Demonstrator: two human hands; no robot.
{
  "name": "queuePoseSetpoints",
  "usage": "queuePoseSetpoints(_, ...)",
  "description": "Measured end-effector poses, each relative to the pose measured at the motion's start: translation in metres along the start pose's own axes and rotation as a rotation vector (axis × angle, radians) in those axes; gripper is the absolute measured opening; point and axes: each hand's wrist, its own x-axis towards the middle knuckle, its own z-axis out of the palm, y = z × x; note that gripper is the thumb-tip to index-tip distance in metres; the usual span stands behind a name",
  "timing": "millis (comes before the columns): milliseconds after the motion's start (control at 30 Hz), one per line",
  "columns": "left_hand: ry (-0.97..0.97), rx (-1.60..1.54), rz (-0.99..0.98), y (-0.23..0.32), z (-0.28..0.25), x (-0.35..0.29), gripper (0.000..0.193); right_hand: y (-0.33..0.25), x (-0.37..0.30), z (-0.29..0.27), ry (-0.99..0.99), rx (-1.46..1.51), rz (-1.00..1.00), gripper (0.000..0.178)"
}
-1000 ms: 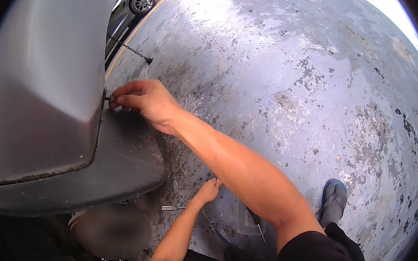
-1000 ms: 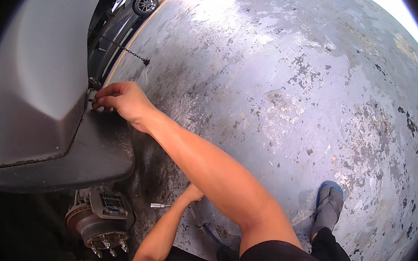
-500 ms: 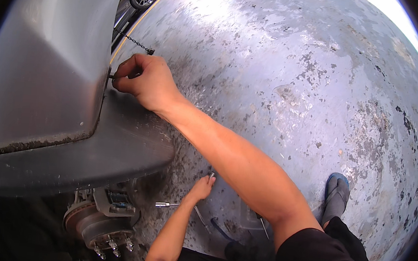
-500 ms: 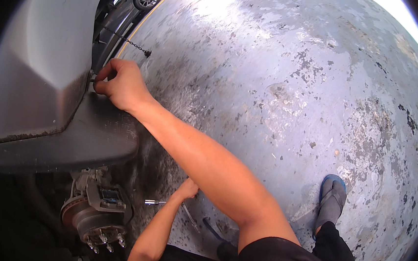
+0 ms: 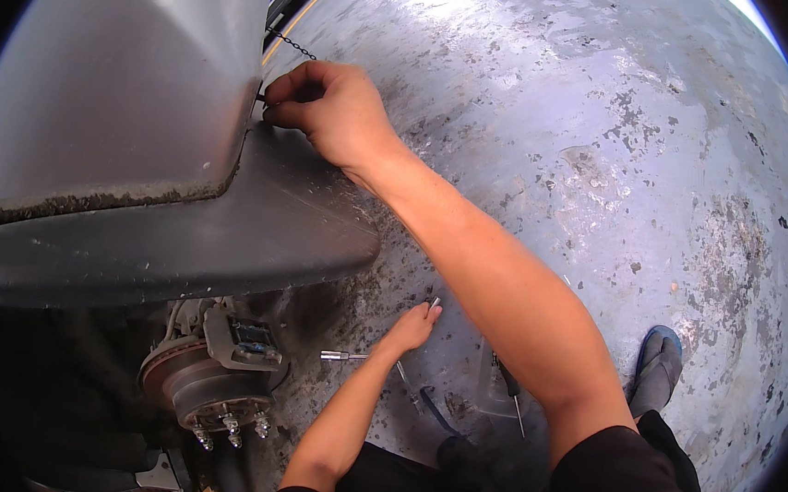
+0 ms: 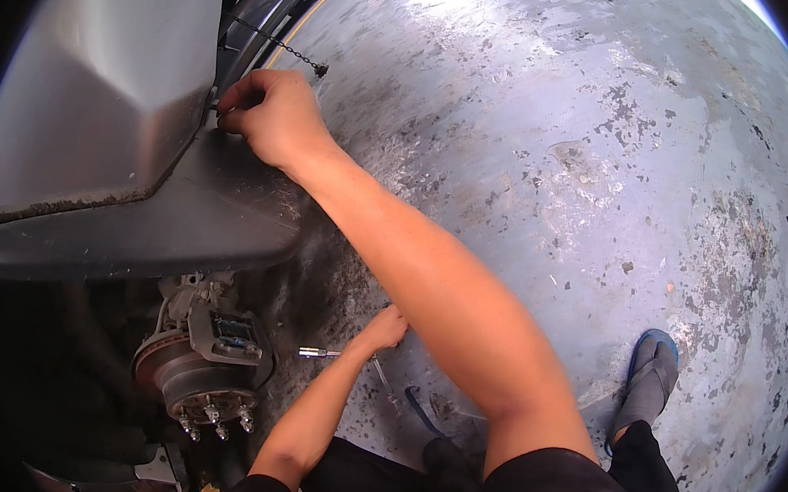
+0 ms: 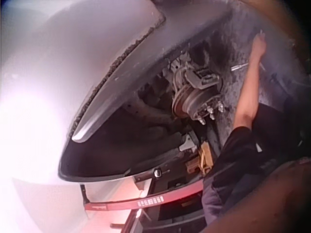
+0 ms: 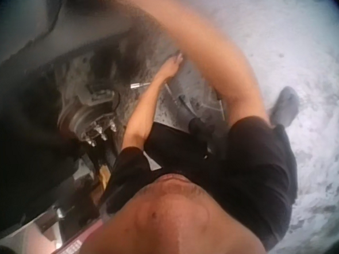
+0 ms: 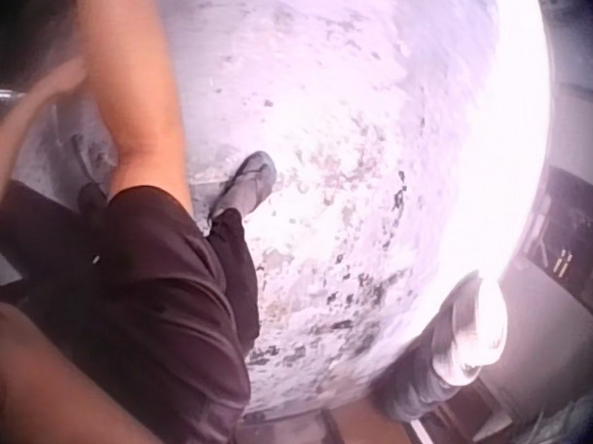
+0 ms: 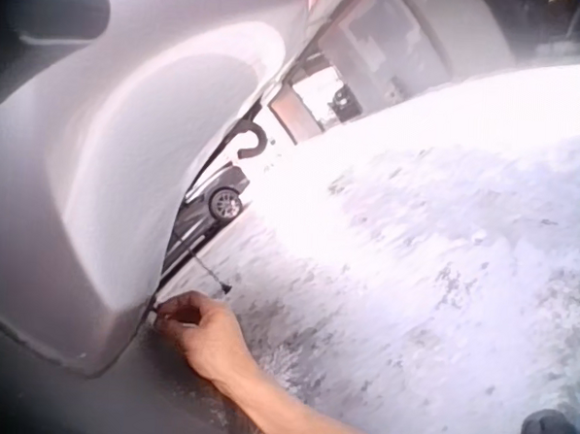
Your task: The person uses a T-handle socket wrench to loosen and remove bolts securing a black plastic wheel well liner. After removing the bolts, the person pulls the liner away from the vehicle's wheel arch to expose the brake assembly.
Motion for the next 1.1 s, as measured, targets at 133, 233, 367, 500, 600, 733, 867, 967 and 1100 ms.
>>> queuePoseSetpoints(133,0.046,-0.009,-0.064,-0.004,-0.002,0.004,0.044,0.003,0.001,-0.001,-0.008,0.256,0.07,0.014)
queuePoseSetpoints(233,0.125,-0.184,-0.168,0.019,-0.017,0.005,0.043,0.005,0.003,-0.006,-0.041,0.194,0.033,0.016)
queuePoseSetpoints(367,0.314,-0.871,-0.217,0.087,-0.068,-0.011,0.035,0.006,0.003,-0.008,-0.078,0.114,-0.016,0.022)
queuePoseSetpoints(500,0.479,-1.247,-0.048,0.145,-0.121,-0.036,0.036,0.0,0.002,-0.009,-0.117,-0.023,0.034,0.027)
queuePoseSetpoints(600,0.481,-1.334,0.087,0.18,-0.146,-0.045,0.038,-0.004,0.005,-0.02,-0.143,-0.096,0.127,0.027)
queuePoseSetpoints(733,0.408,-1.368,0.308,0.213,-0.162,-0.059,0.034,-0.002,0.011,-0.016,-0.124,-0.083,0.07,0.026)
queuePoseSetpoints(867,0.329,-1.488,0.414,0.21,-0.166,-0.058,0.036,-0.015,0.014,-0.018,-0.094,-0.187,0.052,0.019)
queuePoseSetpoints(967,0.134,-1.628,0.473,0.202,-0.169,-0.056,0.036,-0.015,0.018,-0.02,-0.161,-0.21,0.077,0.024)
queuePoseSetpoints(1100,-0.051,-1.734,0.547,0.191,-0.168,-0.053,0.036,-0.02,0.017,-0.019,-0.205,-0.272,0.198,0.026)
